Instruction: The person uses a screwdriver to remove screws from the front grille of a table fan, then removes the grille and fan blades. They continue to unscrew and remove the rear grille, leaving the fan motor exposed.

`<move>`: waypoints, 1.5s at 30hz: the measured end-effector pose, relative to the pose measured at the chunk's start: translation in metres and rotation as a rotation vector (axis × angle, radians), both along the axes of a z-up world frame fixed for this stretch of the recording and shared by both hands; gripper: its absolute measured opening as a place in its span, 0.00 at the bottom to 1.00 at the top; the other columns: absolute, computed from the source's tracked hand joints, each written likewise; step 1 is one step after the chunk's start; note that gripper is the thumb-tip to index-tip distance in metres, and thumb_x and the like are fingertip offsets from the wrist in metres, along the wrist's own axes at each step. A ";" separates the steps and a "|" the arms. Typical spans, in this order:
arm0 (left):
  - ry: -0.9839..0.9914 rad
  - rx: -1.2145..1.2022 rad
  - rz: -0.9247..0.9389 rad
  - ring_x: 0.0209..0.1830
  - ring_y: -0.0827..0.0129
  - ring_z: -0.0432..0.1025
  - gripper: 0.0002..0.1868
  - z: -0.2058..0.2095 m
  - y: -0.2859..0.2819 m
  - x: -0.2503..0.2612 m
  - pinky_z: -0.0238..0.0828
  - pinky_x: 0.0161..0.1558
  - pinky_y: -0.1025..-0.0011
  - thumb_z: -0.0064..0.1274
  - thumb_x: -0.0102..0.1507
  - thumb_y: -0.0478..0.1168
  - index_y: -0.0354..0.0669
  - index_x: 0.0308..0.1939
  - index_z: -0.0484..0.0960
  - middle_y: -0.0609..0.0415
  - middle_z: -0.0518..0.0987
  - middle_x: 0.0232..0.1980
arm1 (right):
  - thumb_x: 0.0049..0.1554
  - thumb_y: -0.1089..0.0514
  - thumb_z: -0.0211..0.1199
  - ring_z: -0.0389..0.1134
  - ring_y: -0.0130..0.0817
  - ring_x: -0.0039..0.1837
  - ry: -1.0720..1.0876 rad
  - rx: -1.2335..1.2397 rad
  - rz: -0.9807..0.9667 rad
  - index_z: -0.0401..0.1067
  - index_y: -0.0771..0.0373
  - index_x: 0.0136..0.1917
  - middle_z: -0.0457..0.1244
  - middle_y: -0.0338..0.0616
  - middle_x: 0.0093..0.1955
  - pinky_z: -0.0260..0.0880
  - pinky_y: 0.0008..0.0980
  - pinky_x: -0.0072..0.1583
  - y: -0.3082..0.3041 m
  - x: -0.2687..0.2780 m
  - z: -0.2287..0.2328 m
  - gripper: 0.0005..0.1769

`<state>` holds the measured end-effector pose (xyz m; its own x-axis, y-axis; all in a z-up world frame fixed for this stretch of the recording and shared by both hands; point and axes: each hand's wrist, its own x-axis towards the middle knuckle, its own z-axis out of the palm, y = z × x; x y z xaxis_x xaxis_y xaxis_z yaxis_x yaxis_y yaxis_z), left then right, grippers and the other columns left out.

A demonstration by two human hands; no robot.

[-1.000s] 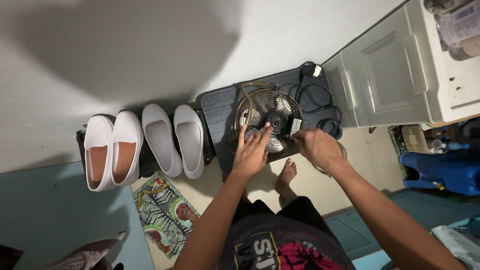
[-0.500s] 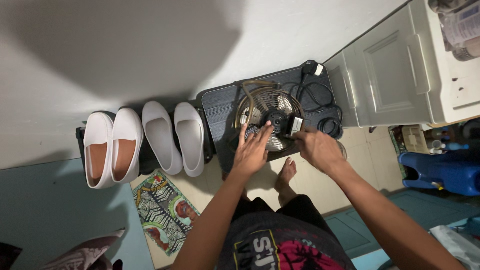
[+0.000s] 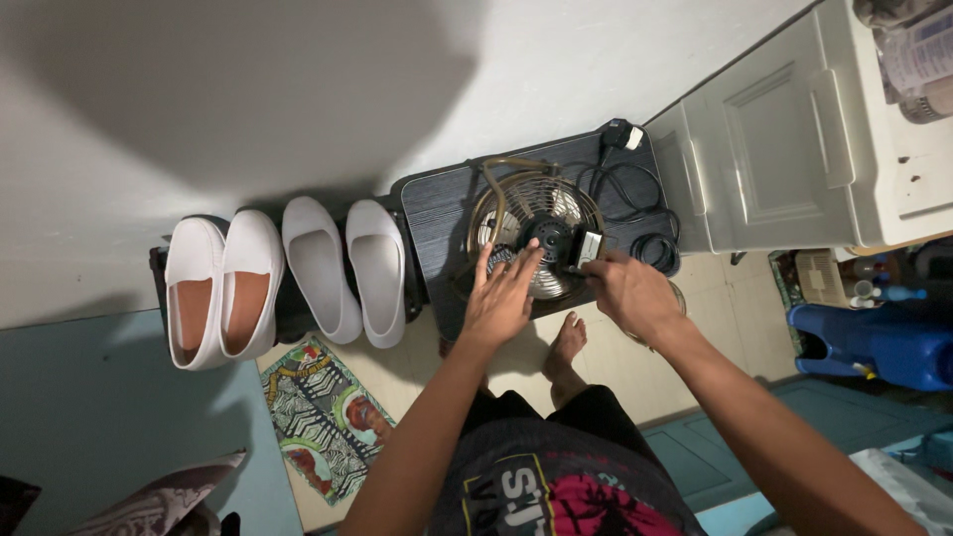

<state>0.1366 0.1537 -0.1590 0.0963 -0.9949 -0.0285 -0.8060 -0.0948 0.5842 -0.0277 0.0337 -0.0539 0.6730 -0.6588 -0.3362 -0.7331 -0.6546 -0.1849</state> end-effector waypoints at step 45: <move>-0.110 -0.021 0.369 0.68 0.52 0.67 0.55 -0.012 -0.036 0.021 0.75 0.54 0.57 0.56 0.52 0.23 0.48 0.81 0.48 0.45 0.51 0.81 | 0.54 0.60 0.60 0.74 0.45 0.42 0.458 -0.086 0.487 0.74 0.54 0.56 0.68 0.50 0.41 0.75 0.43 0.41 -0.040 0.008 -0.052 0.15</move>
<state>0.1577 0.1172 -0.1712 0.4495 -0.8930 0.0221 -0.7780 -0.3793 0.5009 -0.0196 -0.0064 -0.1056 0.7021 -0.3534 -0.6182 -0.3428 -0.9287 0.1414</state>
